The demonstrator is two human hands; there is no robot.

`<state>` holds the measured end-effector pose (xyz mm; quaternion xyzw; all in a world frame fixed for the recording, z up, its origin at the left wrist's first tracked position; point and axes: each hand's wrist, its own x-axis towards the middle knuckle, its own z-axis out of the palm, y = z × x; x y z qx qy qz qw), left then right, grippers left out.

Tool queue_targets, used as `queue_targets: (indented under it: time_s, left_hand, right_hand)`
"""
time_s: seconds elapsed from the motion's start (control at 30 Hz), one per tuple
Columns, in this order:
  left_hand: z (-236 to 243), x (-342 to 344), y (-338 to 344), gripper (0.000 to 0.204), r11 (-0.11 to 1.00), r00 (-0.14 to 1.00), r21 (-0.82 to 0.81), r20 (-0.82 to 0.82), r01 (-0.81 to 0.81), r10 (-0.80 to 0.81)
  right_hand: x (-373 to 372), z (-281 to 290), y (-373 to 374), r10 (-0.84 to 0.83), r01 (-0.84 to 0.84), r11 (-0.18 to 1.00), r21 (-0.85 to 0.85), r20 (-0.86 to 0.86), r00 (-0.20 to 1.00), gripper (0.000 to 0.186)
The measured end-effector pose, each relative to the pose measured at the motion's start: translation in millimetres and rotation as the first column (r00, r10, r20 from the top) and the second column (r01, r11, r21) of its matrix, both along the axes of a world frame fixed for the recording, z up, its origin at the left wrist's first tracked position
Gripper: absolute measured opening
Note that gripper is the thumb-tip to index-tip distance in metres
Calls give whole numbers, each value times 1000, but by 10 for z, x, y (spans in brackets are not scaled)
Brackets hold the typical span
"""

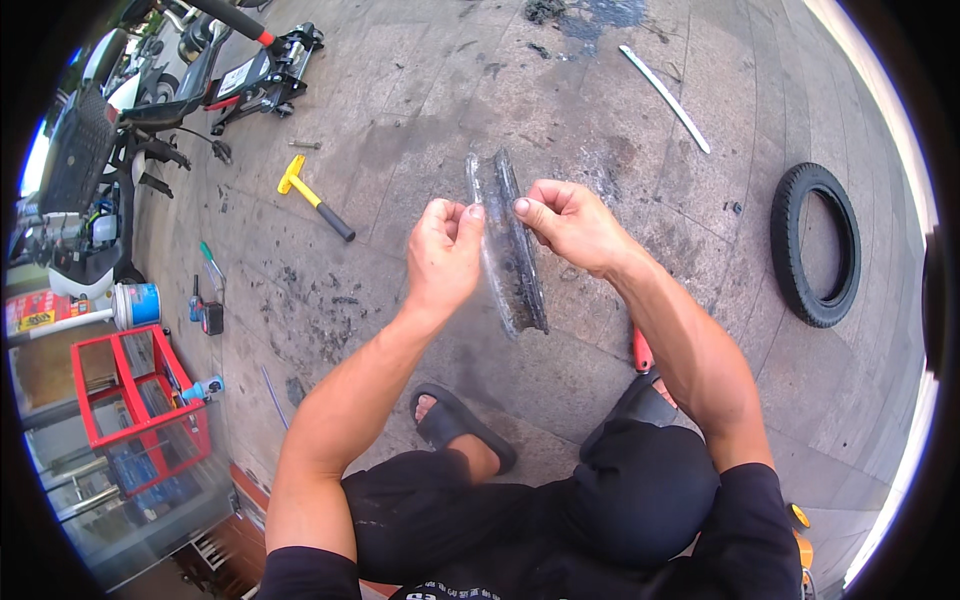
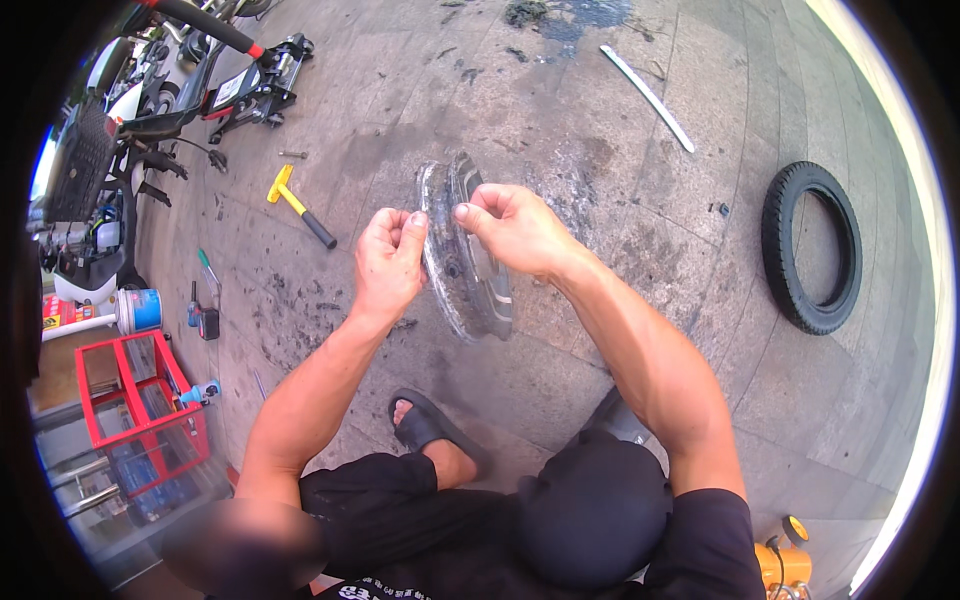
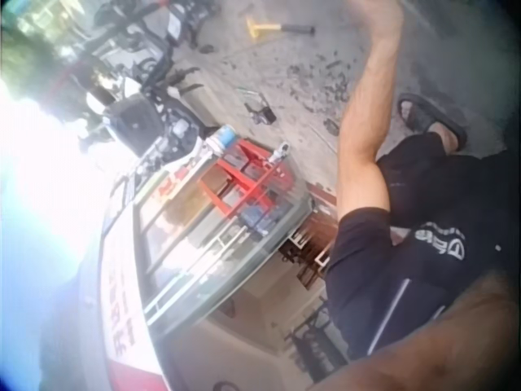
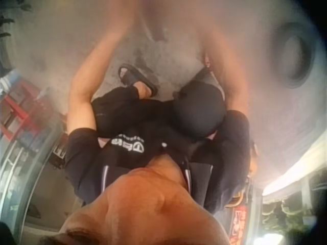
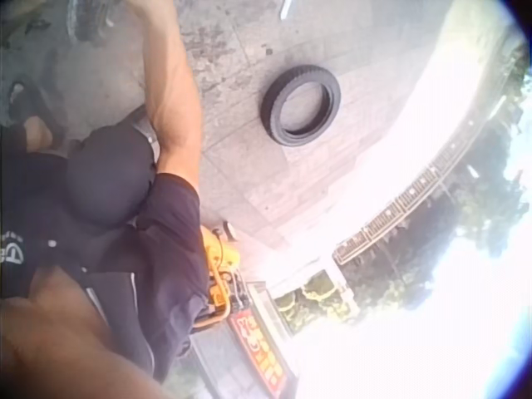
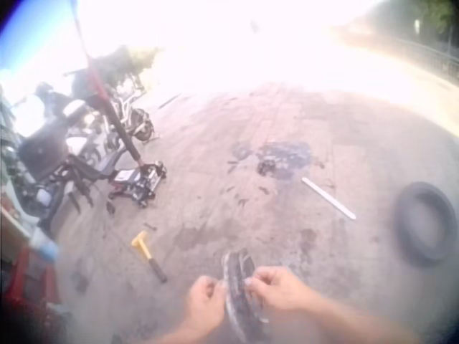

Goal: The person uses a screwdriver to scrape and clean the surface of a circular metal motorcycle part, likely a stator cover or clutch basket. They rotate the part frequently to access different areas and continue scraping along the grooves and edges.

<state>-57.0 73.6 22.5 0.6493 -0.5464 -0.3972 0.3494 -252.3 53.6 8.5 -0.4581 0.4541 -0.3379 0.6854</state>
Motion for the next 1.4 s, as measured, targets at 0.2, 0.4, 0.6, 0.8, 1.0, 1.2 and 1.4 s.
queue_targets:
  time_s: [0.2,0.4,0.6,0.8,1.0,1.2,1.4]
  left_hand:
    - [-74,38,-41,26,999,997,-30,-75,-38,36]
    - [-75,-6,-66,27,997,993,-57,-111,-51,44]
    - [59,-139,-28,25,993,998,-108,33,-43,47]
    - [104,-271,-49,23,981,998,-193,52,-27,37]
    - [93,-318,-22,22,987,998,-154,64,35,-25]
    - [97,-307,-76,23,988,995,-152,98,39,-24]
    - [19,-238,-118,24,986,996,-165,88,-13,28]
  right_hand:
    - [-55,-249,65,-67,66,997,-29,-60,996,19]
    - [-59,-99,133,-156,147,985,-85,-107,982,18]
    - [-25,289,30,-129,41,975,-217,-410,903,26]
    - [-89,363,28,-176,10,947,-321,-495,851,26]
    - [-204,83,175,-101,71,985,-158,-186,977,21]
    - [-344,-202,211,-166,153,985,-80,-198,966,19]
    - [-338,-346,309,-213,126,947,-297,-283,935,29]
